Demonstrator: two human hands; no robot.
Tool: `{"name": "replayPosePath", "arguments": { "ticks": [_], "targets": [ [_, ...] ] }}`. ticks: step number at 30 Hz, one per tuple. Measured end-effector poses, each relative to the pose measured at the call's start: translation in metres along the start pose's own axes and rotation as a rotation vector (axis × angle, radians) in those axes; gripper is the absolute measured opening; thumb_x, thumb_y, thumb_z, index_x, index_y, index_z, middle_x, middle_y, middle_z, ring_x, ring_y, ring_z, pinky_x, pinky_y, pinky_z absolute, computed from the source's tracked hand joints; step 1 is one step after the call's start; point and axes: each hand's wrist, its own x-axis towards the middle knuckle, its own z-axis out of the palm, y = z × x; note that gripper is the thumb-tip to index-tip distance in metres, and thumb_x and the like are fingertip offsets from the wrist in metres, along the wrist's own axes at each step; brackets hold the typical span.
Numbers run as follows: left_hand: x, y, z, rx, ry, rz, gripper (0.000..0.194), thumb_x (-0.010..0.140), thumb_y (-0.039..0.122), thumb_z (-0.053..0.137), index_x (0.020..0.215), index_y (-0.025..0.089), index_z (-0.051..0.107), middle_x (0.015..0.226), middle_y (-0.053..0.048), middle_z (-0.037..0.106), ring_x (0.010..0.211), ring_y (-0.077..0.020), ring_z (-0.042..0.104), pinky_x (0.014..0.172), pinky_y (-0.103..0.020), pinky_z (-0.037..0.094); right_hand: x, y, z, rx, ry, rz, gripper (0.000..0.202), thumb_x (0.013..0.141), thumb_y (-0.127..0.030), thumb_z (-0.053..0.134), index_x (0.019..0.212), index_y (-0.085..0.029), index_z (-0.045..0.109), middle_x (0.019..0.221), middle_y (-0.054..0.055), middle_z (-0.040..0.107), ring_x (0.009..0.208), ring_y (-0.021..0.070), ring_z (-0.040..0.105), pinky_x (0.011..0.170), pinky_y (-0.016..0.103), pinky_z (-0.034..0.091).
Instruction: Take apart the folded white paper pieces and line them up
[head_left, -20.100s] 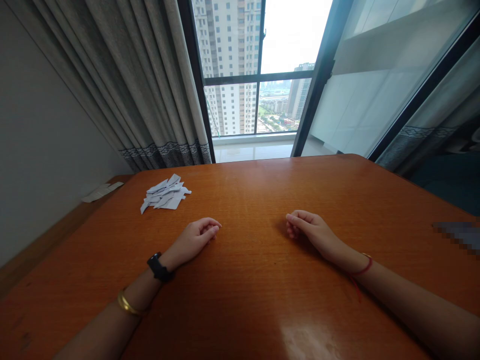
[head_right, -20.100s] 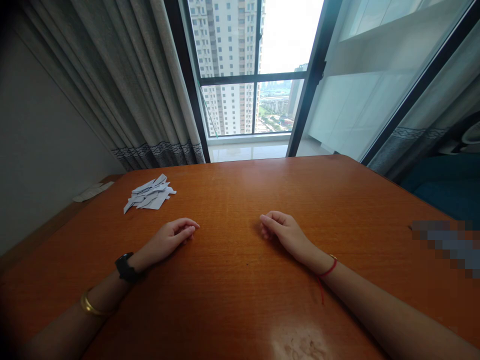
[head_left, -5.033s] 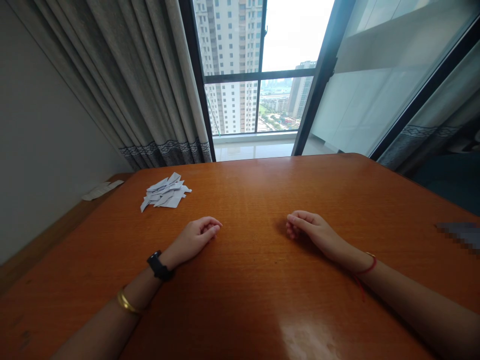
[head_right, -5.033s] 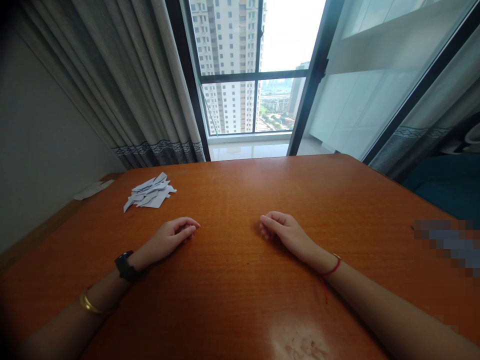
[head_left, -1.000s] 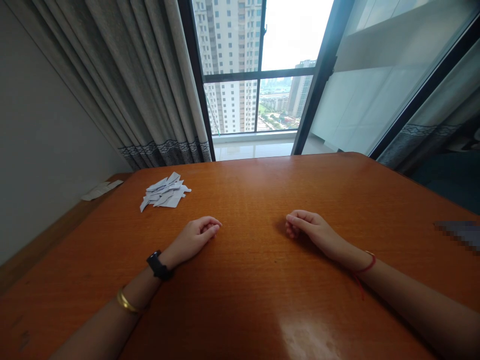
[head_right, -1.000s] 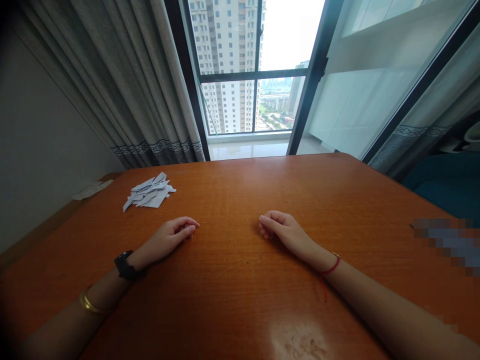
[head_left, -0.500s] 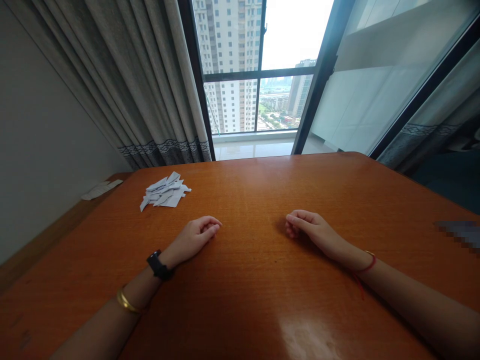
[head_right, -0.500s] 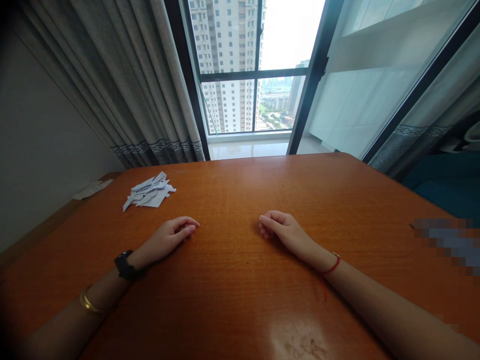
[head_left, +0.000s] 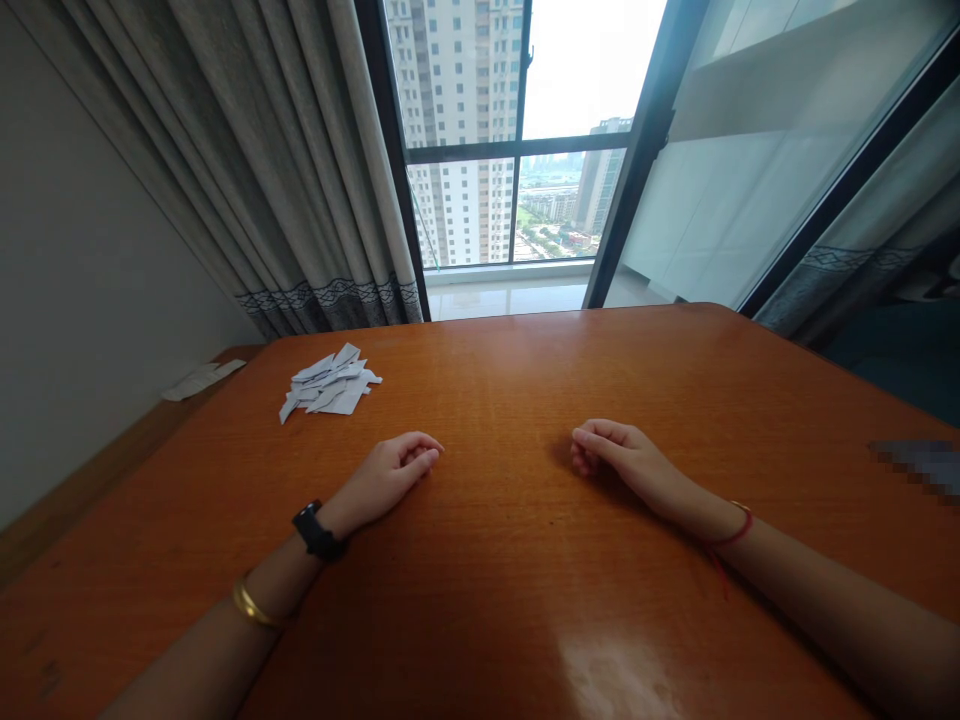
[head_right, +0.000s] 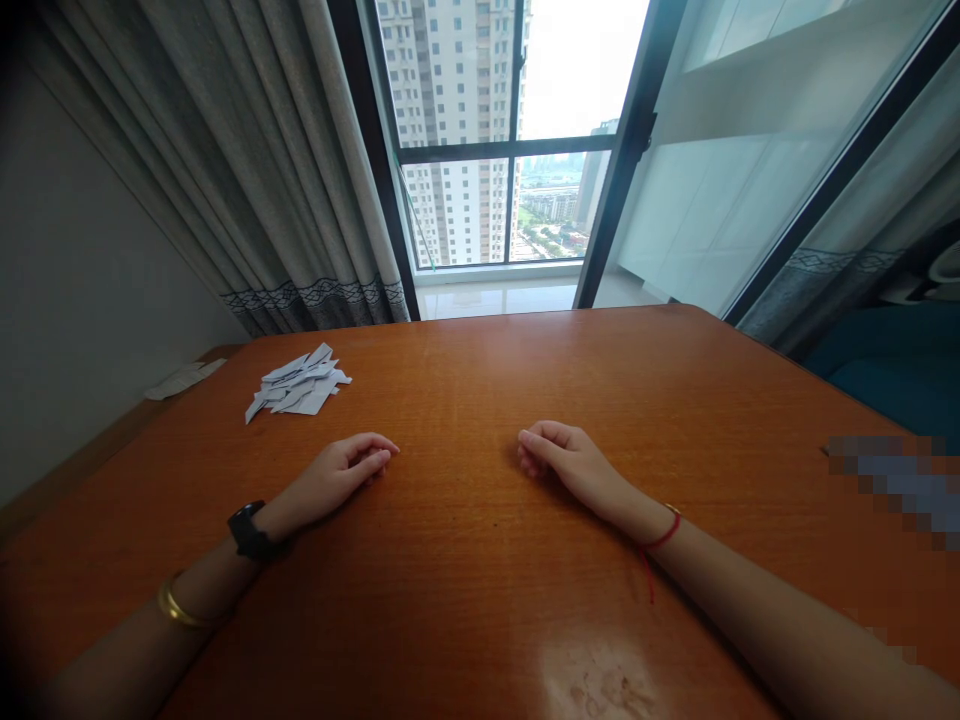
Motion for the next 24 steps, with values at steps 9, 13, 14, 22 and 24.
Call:
{"name": "replayPosePath", "arguments": {
  "ticks": [9, 13, 14, 22, 24],
  "targets": [
    [0.0, -0.0022, 0.0001, 0.001, 0.002, -0.001, 0.033, 0.089, 0.046, 0.05, 0.102, 0.018, 0.063, 0.082, -0.002, 0.064, 0.072, -0.0167, 0.058, 0.067, -0.027, 0.046, 0.0003, -0.0012, 0.0008, -0.001, -0.005, -0.005, 0.038, 0.082, -0.049, 0.062, 0.061, -0.018, 0.054, 0.063, 0.001, 0.057, 0.06, 0.0125, 0.048, 0.061, 0.027, 0.037],
    [0.0002, -0.0018, 0.0002, -0.004, 0.002, 0.002, 0.034, 0.089, 0.046, 0.05, 0.102, 0.018, 0.063, 0.082, -0.002, 0.064, 0.073, -0.0171, 0.058, 0.066, -0.027, 0.046, 0.0003, -0.0007, 0.0005, -0.001, -0.007, -0.006, 0.038, 0.082, -0.049, 0.061, 0.062, -0.018, 0.054, 0.064, 0.001, 0.058, 0.061, 0.0125, 0.048, 0.061, 0.027, 0.037],
    [0.0002, -0.0016, 0.0002, -0.006, 0.002, 0.001, 0.034, 0.088, 0.046, 0.05, 0.102, 0.018, 0.063, 0.082, -0.002, 0.064, 0.072, -0.0171, 0.058, 0.066, -0.027, 0.046, 0.0003, -0.0004, 0.0003, -0.002, -0.005, -0.005, 0.038, 0.082, -0.049, 0.061, 0.062, -0.018, 0.055, 0.064, 0.001, 0.058, 0.061, 0.0125, 0.048, 0.061, 0.027, 0.037],
    [-0.0004, 0.0016, 0.0, -0.021, 0.009, -0.006, 0.036, 0.087, 0.047, 0.05, 0.102, 0.017, 0.063, 0.082, -0.003, 0.064, 0.072, -0.0176, 0.059, 0.066, -0.027, 0.047, -0.0007, -0.0011, -0.0003, -0.018, -0.001, -0.005, 0.039, 0.082, -0.051, 0.061, 0.062, -0.018, 0.055, 0.064, 0.001, 0.058, 0.061, 0.0131, 0.049, 0.061, 0.028, 0.038],
    [-0.0007, 0.0025, -0.0002, -0.02, 0.007, -0.006, 0.035, 0.087, 0.047, 0.051, 0.102, 0.017, 0.064, 0.082, -0.003, 0.064, 0.072, -0.0175, 0.058, 0.066, -0.027, 0.047, -0.0009, -0.0018, 0.0, -0.024, 0.003, -0.004, 0.039, 0.082, -0.052, 0.06, 0.062, -0.018, 0.054, 0.064, 0.001, 0.058, 0.061, 0.0133, 0.049, 0.061, 0.028, 0.038]
  ]
}}
